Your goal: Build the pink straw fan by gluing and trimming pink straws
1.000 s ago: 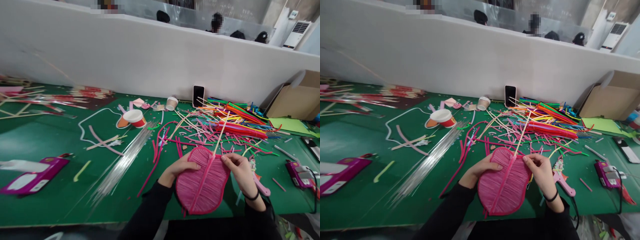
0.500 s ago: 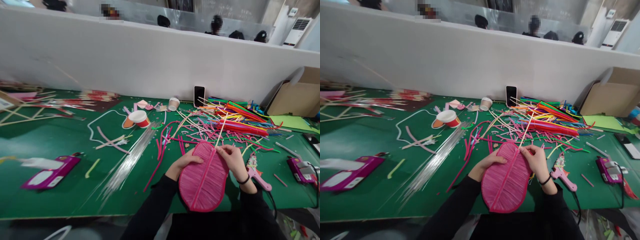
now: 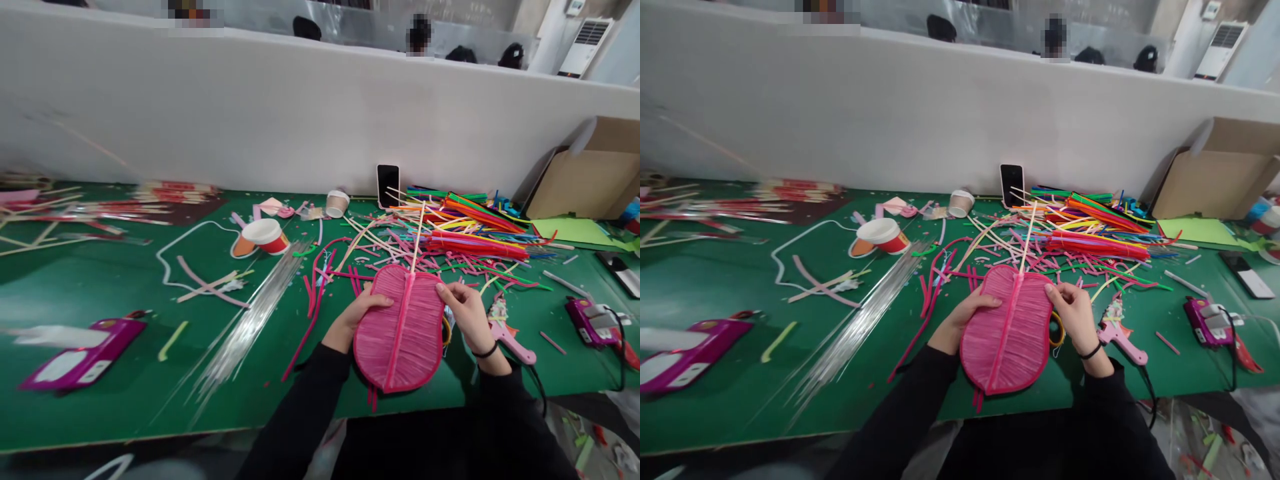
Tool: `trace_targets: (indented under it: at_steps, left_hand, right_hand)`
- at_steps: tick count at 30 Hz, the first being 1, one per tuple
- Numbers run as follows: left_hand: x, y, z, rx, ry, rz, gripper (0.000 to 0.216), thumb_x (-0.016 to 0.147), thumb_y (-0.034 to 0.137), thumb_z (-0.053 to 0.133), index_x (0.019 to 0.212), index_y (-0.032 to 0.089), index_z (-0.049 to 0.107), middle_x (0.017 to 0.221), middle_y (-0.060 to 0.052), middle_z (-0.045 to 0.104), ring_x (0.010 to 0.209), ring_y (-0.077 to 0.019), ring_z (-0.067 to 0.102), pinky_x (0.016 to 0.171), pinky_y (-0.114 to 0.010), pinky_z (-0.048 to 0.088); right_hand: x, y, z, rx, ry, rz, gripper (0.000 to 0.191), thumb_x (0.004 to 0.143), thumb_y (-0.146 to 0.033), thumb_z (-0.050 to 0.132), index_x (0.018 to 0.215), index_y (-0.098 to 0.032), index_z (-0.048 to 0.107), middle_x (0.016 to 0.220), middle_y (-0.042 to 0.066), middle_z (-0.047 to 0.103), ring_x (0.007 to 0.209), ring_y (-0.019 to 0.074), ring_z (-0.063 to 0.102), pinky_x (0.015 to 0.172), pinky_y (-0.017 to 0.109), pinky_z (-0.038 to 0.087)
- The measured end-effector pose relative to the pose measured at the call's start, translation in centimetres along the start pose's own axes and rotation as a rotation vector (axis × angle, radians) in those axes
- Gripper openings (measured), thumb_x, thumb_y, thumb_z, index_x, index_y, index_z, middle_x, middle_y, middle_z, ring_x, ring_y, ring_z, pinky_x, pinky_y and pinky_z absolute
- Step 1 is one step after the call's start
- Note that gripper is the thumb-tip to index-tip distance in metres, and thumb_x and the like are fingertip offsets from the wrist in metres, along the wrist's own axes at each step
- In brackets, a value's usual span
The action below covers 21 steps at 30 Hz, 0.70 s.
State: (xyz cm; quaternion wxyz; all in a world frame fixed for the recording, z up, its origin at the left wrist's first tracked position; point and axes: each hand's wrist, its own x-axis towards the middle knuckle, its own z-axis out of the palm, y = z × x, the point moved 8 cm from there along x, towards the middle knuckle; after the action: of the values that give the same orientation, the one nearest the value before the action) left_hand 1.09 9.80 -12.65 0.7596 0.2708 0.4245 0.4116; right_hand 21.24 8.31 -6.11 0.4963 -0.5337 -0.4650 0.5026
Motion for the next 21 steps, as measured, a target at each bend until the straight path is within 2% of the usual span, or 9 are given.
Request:
trace_targets:
  at_steps: [4, 7, 14, 21]
  left_hand:
    - [0.0, 0.6, 0.1, -0.021, 0.022, 0.029, 0.048, 0.049, 0.012, 0.079, 0.095, 0.016, 0.067, 0.075, -0.003, 0.074, 0.062, -0.0210, 0.068, 0.065, -0.033, 0.055]
    - [0.0, 0.9, 0.1, -0.032, 0.037, 0.046, 0.047, 0.047, 0.012, 0.079, 0.092, 0.016, 0.068, 0.073, -0.003, 0.074, 0.062, -0.0212, 0.068, 0.063, -0.033, 0.055]
    - [0.1, 0.8, 0.3, -0.029, 0.028, 0.035, 0.042, 0.044, 0.011, 0.079, 0.084, 0.016, 0.068, 0.069, -0.003, 0.074, 0.058, -0.0212, 0.067, 0.058, -0.034, 0.056]
    - [-0.3, 1.5, 0.2, -0.046, 0.031, 0.094, 0.041, 0.051, 0.012, 0.077, 0.091, 0.016, 0.067, 0.077, -0.003, 0.075, 0.065, -0.0203, 0.069, 0.065, -0.030, 0.054]
  right_hand:
    - [-0.4, 0.7, 0.0, 0.032, 0.003, 0.021, 0.047, 0.071, -0.065, 0.071, 0.074, -0.018, 0.073, 0.070, 0.003, 0.069, 0.066, 0.0149, 0.059, 0.063, 0.027, 0.047]
    - [-1.0, 1.1, -0.1, 0.068, 0.002, 0.040, 0.043, 0.068, -0.060, 0.075, 0.077, -0.018, 0.074, 0.070, 0.003, 0.070, 0.070, 0.0171, 0.063, 0.067, 0.029, 0.050]
    - [-1.2, 1.2, -0.4, 0.074, 0.023, 0.023, 0.037, 0.066, -0.055, 0.078, 0.070, -0.019, 0.070, 0.065, 0.000, 0.065, 0.062, 0.0127, 0.055, 0.058, 0.026, 0.044]
    - [-2.2, 1.5, 0.8, 0.043, -0.013, 0.033, 0.042, 0.069, -0.060, 0.074, 0.075, -0.018, 0.069, 0.066, 0.000, 0.064, 0.060, 0.0119, 0.053, 0.057, 0.025, 0.043]
